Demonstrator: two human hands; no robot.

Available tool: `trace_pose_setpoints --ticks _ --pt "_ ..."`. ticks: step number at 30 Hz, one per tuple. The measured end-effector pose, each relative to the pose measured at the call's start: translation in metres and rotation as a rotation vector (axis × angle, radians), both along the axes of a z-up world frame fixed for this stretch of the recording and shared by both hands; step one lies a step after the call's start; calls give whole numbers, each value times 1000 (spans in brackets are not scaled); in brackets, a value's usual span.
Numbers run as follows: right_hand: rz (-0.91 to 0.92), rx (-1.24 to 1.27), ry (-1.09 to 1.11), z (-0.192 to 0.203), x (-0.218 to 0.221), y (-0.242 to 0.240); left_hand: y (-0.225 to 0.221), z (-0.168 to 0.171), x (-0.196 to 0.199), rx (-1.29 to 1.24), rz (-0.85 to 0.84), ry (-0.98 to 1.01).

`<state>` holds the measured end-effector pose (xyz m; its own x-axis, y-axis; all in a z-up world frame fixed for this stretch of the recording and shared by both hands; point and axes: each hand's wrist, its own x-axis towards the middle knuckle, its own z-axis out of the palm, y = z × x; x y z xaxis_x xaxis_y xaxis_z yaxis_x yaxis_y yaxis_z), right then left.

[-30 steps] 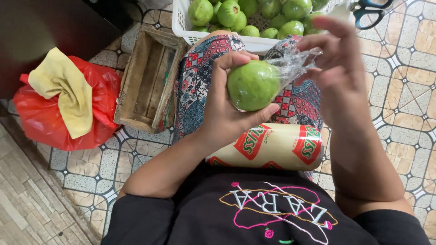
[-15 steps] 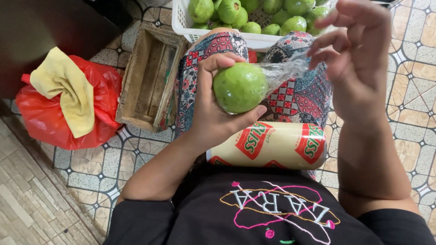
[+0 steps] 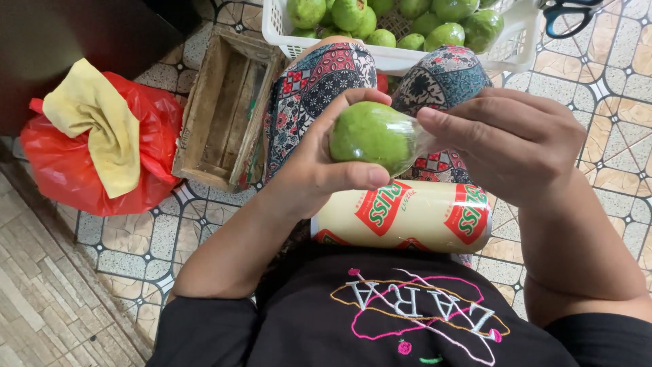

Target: Wiping guavas with a cloth and wrapping them individually in plastic film.

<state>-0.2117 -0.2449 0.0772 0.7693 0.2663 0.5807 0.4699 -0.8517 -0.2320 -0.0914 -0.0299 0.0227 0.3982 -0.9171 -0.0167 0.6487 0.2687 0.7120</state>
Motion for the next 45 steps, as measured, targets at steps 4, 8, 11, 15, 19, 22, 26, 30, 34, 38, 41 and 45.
trace_pose_setpoints --ticks 4,8,11,15,19,22,26,30,34,38,41,45 --pt "-112 -48 35 -1 -6 1 5 7 1 -30 80 -243" --pt "-158 -38 234 6 -9 2 8 11 4 41 166 -588" --pt "-114 139 448 10 -9 1 13 8 7 47 158 -712" --pt "-123 597 812 5 -4 5 14 4 10 -23 139 -786" --pt "66 1279 920 -23 5 2 1 -6 9 40 327 -1155" --pt "105 1735 918 -30 7 4 -5 -17 4 8 404 -1233" --pt "142 1586 612 -29 -1 2 -12 -23 -6 -167 249 -449" --pt "86 893 459 -34 -8 -10 -20 -41 22 -98 -363 560" --pt "112 571 453 -15 -2 -13 -18 -24 22 -61 -521 599" --pt "13 970 689 -29 -15 -34 -15 -17 20 -62 -303 47" --pt "101 1303 771 -30 -15 -32 -11 -11 15 -179 -262 -195" --pt "235 1073 680 -22 -12 -24 -21 -31 8 -259 -271 596"
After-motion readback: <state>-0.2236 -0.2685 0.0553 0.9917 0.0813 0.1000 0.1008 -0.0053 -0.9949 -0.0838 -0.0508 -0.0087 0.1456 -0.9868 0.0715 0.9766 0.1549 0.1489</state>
